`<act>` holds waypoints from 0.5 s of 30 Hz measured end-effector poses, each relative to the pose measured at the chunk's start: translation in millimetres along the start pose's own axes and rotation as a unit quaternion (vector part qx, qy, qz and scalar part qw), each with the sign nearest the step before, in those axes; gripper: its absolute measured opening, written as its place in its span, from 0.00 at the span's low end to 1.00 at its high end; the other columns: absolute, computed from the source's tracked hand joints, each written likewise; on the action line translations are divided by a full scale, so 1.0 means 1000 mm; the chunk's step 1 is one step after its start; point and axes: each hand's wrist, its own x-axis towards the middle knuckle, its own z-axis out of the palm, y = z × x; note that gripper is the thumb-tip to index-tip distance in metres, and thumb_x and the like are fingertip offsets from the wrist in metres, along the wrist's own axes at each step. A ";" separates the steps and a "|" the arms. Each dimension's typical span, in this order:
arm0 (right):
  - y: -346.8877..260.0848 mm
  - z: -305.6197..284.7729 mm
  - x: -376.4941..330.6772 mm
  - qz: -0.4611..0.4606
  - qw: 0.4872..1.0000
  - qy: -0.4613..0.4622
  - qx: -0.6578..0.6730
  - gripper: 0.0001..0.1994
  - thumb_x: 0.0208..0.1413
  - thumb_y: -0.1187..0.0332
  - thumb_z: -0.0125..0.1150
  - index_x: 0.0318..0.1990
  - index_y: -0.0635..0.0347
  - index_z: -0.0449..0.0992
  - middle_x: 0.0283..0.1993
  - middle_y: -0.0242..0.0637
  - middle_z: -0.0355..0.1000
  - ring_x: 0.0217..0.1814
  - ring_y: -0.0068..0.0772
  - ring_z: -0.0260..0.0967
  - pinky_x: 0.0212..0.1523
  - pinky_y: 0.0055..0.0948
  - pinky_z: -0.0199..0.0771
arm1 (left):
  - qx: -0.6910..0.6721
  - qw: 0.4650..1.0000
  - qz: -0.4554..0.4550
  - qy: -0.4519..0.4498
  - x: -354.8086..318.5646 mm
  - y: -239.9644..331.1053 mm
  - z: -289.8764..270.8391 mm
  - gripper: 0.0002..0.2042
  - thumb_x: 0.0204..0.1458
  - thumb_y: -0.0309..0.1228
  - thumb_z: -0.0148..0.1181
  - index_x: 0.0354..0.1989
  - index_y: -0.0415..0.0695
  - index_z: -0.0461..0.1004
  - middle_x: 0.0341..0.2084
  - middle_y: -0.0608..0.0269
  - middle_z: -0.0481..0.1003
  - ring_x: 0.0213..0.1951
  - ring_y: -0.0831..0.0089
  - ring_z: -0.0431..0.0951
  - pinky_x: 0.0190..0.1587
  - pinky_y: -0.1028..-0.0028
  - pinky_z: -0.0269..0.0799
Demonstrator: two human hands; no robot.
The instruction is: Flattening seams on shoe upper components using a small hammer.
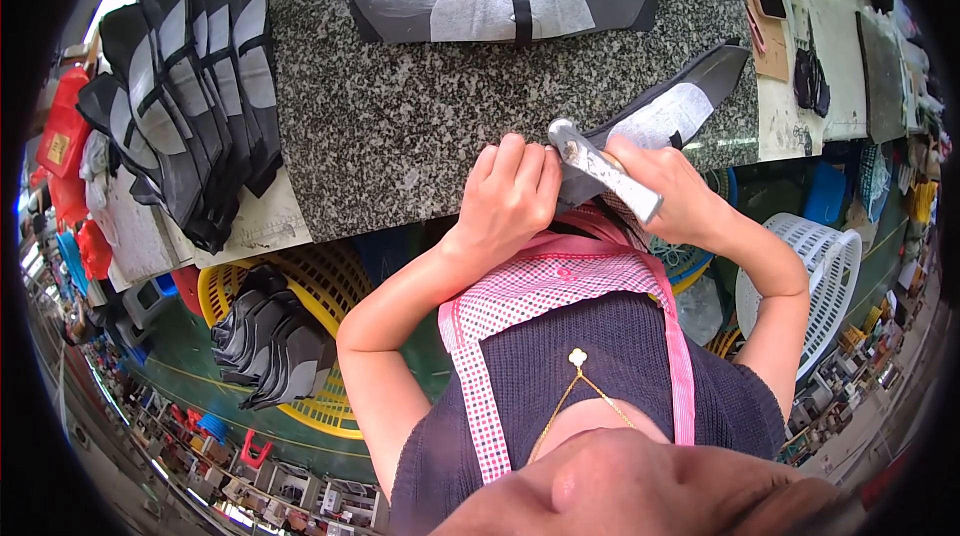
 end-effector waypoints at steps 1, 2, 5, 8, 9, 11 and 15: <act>0.000 -0.002 0.002 -0.008 1.000 0.005 0.010 0.14 0.55 0.73 0.56 0.48 0.67 0.66 0.32 0.53 0.72 0.35 0.61 0.73 0.31 0.47 0.71 | 0.000 1.000 -0.004 0.000 -0.001 0.001 0.001 0.11 0.41 0.29 0.58 0.32 0.37 0.76 0.26 0.62 0.69 0.35 0.67 0.69 0.34 0.71 0.65; -0.003 -0.005 0.003 -0.009 1.000 0.003 0.009 0.14 0.55 0.73 0.56 0.48 0.67 0.66 0.32 0.53 0.72 0.35 0.61 0.73 0.31 0.47 0.71 | 0.000 1.000 -0.008 0.001 -0.002 0.001 0.001 0.10 0.41 0.29 0.58 0.32 0.37 0.76 0.25 0.63 0.68 0.35 0.67 0.69 0.35 0.71 0.65; -0.012 -0.006 0.001 -0.046 0.995 0.071 0.061 0.12 0.54 0.74 0.55 0.45 0.66 0.65 0.29 0.58 0.72 0.37 0.65 0.72 0.33 0.54 0.69 | -0.039 0.999 -0.014 0.003 -0.001 -0.001 0.000 0.10 0.42 0.29 0.59 0.32 0.37 0.76 0.25 0.63 0.69 0.35 0.67 0.70 0.35 0.71 0.65; 0.002 0.002 0.003 0.007 1.000 -0.008 0.003 0.12 0.53 0.74 0.56 0.44 0.66 0.64 0.31 0.58 0.72 0.37 0.65 0.72 0.33 0.54 0.69 | -0.071 0.997 0.001 0.021 -0.004 -0.001 0.000 0.09 0.46 0.28 0.62 0.35 0.36 0.77 0.31 0.61 0.74 0.36 0.68 0.75 0.35 0.70 0.69; 0.002 0.000 0.004 0.005 1.000 -0.004 0.004 0.11 0.53 0.75 0.56 0.43 0.65 0.64 0.31 0.58 0.73 0.37 0.65 0.72 0.33 0.54 0.69 | -0.100 0.994 0.023 0.048 -0.004 0.005 0.004 0.10 0.48 0.29 0.62 0.37 0.36 0.78 0.35 0.59 0.75 0.40 0.66 0.76 0.39 0.69 0.71; 0.002 -0.003 0.011 -0.001 1.000 0.012 0.019 0.11 0.53 0.75 0.55 0.43 0.65 0.64 0.31 0.58 0.73 0.36 0.65 0.72 0.33 0.54 0.69 | -0.124 0.990 0.030 0.057 -0.009 0.021 0.017 0.14 0.52 0.32 0.61 0.43 0.34 0.78 0.43 0.55 0.77 0.49 0.63 0.78 0.50 0.67 0.75; -0.015 -0.009 0.009 -0.025 0.997 0.039 0.064 0.12 0.55 0.74 0.54 0.46 0.65 0.64 0.31 0.57 0.73 0.36 0.65 0.72 0.34 0.54 0.70 | -0.049 0.997 0.029 0.049 -0.015 0.028 0.022 0.15 0.53 0.35 0.60 0.45 0.38 0.78 0.45 0.59 0.77 0.49 0.66 0.78 0.49 0.69 0.74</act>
